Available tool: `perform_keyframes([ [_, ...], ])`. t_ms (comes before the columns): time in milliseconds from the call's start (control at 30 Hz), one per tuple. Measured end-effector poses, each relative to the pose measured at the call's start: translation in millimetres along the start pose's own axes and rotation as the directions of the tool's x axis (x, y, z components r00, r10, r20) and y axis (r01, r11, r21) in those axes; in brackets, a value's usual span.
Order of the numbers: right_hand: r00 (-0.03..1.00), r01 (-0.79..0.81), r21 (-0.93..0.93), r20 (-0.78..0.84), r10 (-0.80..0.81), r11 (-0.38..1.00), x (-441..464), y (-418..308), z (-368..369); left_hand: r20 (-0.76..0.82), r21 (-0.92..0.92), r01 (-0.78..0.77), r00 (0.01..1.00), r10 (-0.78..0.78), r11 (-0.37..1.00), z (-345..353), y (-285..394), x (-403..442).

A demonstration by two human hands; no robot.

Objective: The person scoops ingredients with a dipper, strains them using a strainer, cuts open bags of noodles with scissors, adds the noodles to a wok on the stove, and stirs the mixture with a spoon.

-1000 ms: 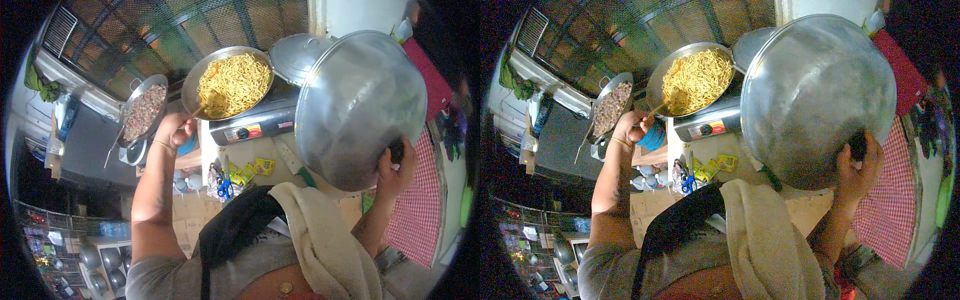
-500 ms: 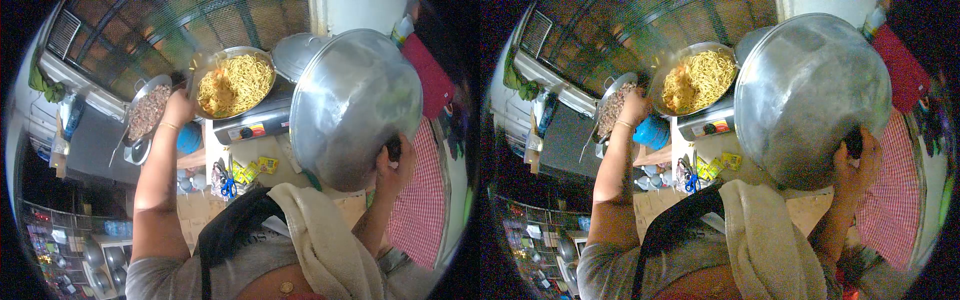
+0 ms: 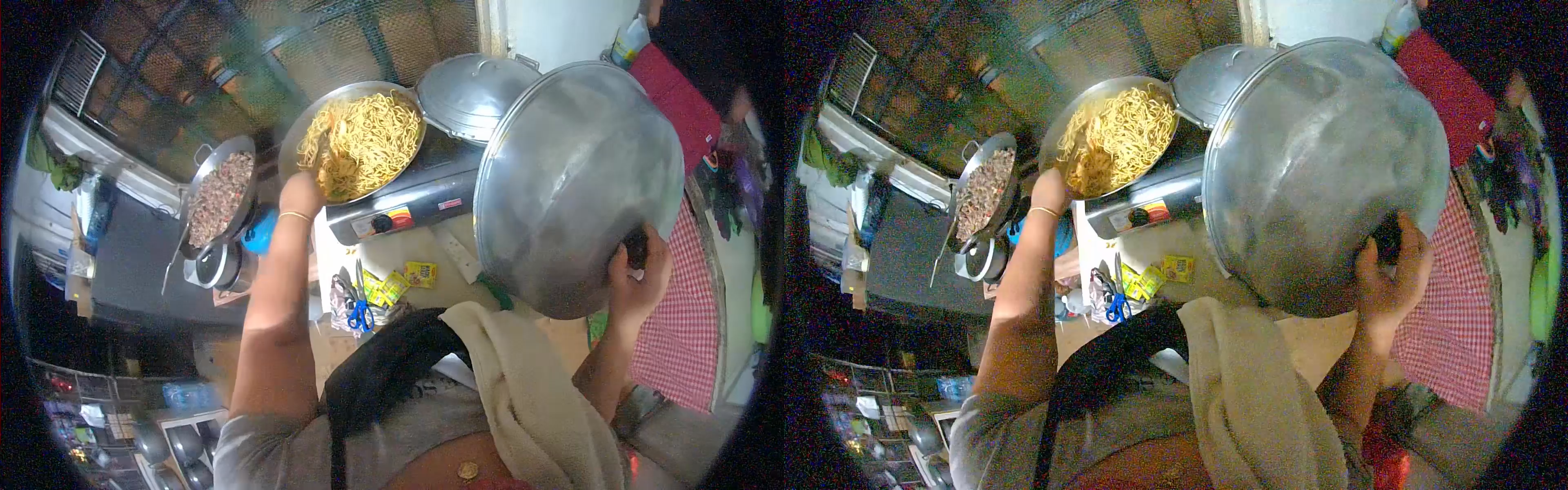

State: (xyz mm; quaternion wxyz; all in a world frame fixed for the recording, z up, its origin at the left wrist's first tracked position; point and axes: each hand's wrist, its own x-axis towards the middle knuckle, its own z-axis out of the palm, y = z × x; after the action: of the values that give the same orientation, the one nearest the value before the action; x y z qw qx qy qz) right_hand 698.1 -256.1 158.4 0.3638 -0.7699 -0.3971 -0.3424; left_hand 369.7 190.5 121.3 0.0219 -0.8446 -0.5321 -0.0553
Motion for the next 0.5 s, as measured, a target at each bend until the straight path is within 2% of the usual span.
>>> perform_keyframes([
  [33, 1.0, 0.008, 0.002, -0.006, -0.008, 1.0, 1.2, -1.3, 0.2, -0.026, 0.033, -0.052, 0.998, 0.053, 0.998, 3.2, 1.0, -7.1],
  [133, 0.999, 0.015, 0.041, -0.031, -0.014, 0.999, 2.4, -2.7, 1.3, -0.099, -0.052, -0.022, 0.995, 0.016, 0.998, 1.0, -5.7, -16.3],
  [167, 0.999, 0.016, 0.059, -0.039, -0.013, 0.998, 2.3, -2.7, 1.7, 0.004, 0.047, -0.034, 0.999, 0.034, 0.998, -9.7, -15.0, -22.5],
  [200, 1.0, 0.004, 0.055, -0.024, -0.002, 0.999, 2.6, -4.0, 1.7, -0.049, -0.014, -0.128, 0.991, 0.127, 0.992, -20.6, -43.3, -27.5],
  [267, 1.0, -0.018, 0.047, 0.007, 0.017, 0.999, 3.6, -5.7, 0.1, -0.031, -0.051, -0.03, 0.999, 0.029, 0.998, -65.1, -26.8, -54.9],
  [367, 1.0, -0.011, 0.048, 0.012, 0.01, 0.999, 1.2, -3.4, 7.5, -0.03, -0.022, 0.033, 0.999, -0.033, 0.999, -53.9, -48.5, -53.0],
  [467, 0.999, 0.032, 0.036, 0.002, -0.032, 0.999, 1.7, -0.1, 12.8, 0.112, -0.012, 0.08, 0.991, -0.078, 0.997, -53.5, -24.3, -53.5],
  [500, 0.999, 0.047, 0.035, -0.001, -0.047, 0.998, 2.6, 1.3, 13.8, 0.157, 0.079, -0.034, 0.987, 0.021, 0.996, -10.7, -50.7, -32.1],
])
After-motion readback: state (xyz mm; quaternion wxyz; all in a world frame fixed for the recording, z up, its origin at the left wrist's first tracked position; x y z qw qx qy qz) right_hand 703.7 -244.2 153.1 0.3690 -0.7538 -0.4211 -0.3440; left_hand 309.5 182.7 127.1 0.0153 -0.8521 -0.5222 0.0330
